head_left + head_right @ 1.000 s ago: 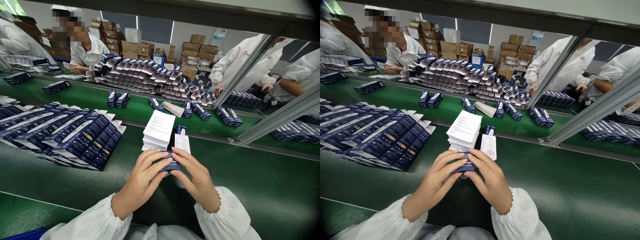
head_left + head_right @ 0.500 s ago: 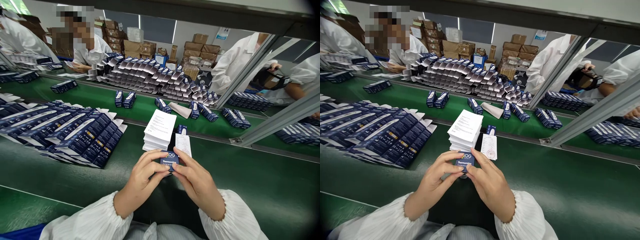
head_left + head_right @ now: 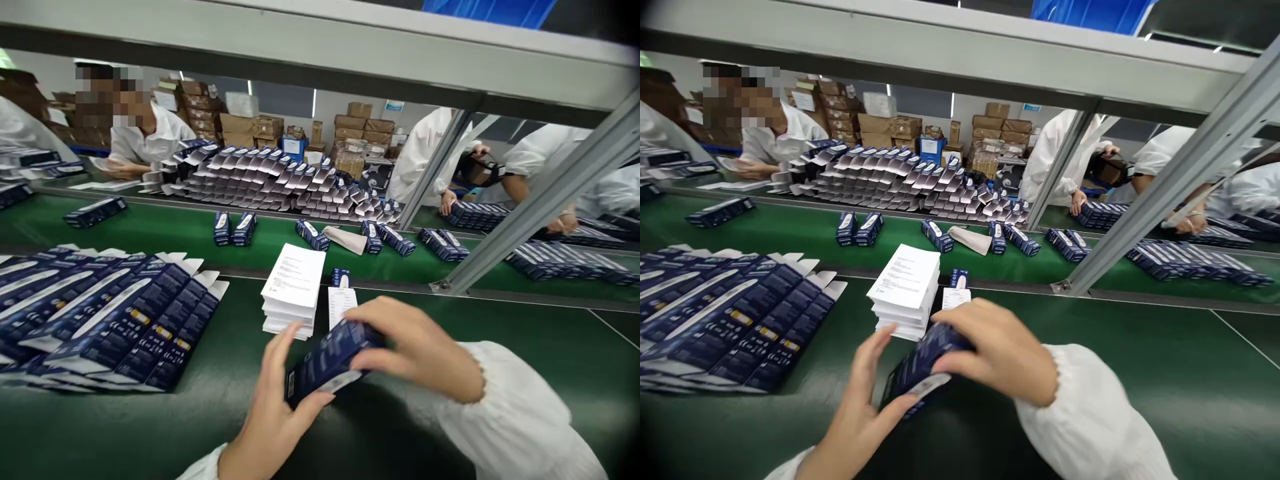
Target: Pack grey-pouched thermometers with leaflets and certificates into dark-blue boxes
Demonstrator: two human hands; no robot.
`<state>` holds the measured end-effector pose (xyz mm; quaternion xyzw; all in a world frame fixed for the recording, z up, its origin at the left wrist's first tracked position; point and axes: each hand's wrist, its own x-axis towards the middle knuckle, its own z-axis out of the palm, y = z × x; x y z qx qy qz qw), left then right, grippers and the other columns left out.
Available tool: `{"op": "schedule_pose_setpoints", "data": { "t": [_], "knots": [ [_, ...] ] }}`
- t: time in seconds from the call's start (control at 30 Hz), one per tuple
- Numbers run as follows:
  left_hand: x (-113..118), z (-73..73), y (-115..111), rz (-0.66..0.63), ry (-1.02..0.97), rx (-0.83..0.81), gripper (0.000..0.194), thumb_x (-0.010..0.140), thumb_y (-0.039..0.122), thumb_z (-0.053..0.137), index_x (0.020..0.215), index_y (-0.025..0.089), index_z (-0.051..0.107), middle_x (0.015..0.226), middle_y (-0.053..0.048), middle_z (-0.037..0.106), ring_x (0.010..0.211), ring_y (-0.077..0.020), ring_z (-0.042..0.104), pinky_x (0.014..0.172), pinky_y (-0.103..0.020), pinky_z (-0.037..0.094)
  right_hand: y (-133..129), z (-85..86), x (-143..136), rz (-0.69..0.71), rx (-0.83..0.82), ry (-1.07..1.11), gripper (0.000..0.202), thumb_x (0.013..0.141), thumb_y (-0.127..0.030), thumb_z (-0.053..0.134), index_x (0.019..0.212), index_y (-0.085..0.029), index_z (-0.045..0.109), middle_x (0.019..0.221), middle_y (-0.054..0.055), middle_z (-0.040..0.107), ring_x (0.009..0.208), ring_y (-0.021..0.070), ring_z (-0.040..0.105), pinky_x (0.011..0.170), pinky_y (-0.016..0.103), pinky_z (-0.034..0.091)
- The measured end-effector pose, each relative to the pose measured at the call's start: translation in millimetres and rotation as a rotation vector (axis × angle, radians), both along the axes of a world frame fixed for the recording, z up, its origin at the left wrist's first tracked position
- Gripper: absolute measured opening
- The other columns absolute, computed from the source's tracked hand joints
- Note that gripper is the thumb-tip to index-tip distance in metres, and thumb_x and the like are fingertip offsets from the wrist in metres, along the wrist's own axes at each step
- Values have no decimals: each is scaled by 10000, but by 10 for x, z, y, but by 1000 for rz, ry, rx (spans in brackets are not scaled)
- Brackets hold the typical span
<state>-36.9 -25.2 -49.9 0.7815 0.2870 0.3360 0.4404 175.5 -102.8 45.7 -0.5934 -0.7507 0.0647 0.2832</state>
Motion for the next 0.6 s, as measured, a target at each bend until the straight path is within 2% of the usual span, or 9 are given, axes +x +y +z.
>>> {"op": "schedule_pose_setpoints", "data": {
  "t": [0.03, 0.1, 0.17, 0.2, 0.23, 0.33, 0.4, 0.5, 0.6],
  "knots": [
    [-18, -16, 7, 65, -60, 22, 647, 826, 345, 514, 1354, 316, 141, 1398, -62, 246, 1287, -243, 265, 1053, -448, 283, -45, -28, 213, -147, 2, 143, 415, 746, -446, 622, 1102, -242, 558, 967, 34, 614, 813, 158, 573, 675, 262, 494],
    [-17, -61, 30, 94, -93, -17, 485, 873, 329, 425, 1320, 316, 238, 1324, -54, 361, 1214, -203, 373, 1007, -384, 356, -127, -171, 697, -528, 87, 469, 364, 785, -446, 569, 1086, -241, 564, 872, 19, 597, 705, 133, 557, 581, 235, 487],
    [52, -139, 46, -36, 15, -126, 335, 900, 332, 365, 1234, 326, 373, 1166, -33, 510, 1076, -165, 498, 911, -314, 439, -169, -416, 1180, -820, 207, 821, 355, 783, -472, 552, 1026, -214, 576, 760, 2, 551, 572, 97, 495, 484, 207, 459],
    [110, -193, 45, -130, 89, -175, 295, 901, 344, 362, 1189, 323, 423, 1101, -25, 551, 1022, -158, 532, 867, -293, 464, -170, -560, 1395, -946, 215, 1001, 349, 759, -478, 577, 974, -203, 578, 673, -21, 511, 502, 78, 447, 460, 201, 452],
    [177, -254, 37, -211, 152, -204, 274, 900, 355, 364, 1155, 317, 456, 1063, -22, 573, 989, -158, 551, 837, -284, 478, -156, -705, 1584, -1017, 190, 1054, 344, 764, -470, 571, 960, -188, 565, 601, -37, 469, 461, 72, 415, 440, 202, 451],
    [358, -445, -5, -333, 245, -127, 247, 896, 356, 370, 1100, 302, 498, 1005, -18, 599, 945, -161, 573, 826, -289, 482, -29, -1063, 1995, -1140, 99, 1146, 284, 758, -388, 603, 896, -145, 550, 537, -44, 452, 421, 72, 410, 442, 249, 495],
    [420, -536, -20, -378, 285, -35, 234, 894, 336, 374, 1085, 309, 506, 1001, -10, 601, 946, -159, 575, 843, -288, 474, 125, -1195, 2177, -1174, 58, 1192, 269, 765, -355, 606, 895, -127, 545, 554, -25, 484, 450, 88, 465, 475, 278, 524],
    [430, -590, -5, -387, 306, 25, 227, 889, 318, 388, 1087, 333, 496, 997, 8, 604, 941, -152, 579, 833, -264, 475, 440, -1261, 2396, -1175, 61, 1207, 267, 813, -313, 564, 969, -98, 535, 679, 28, 563, 588, 115, 565, 559, 265, 538],
    [408, -589, 23, -386, 314, 20, 219, 885, 318, 399, 1084, 339, 491, 989, 13, 601, 928, -146, 579, 813, -252, 477, 795, -1285, 2561, -1166, 126, 1132, 286, 874, -286, 487, 1100, -112, 492, 927, 63, 586, 748, 118, 592, 653, 274, 524]
  ]
}}
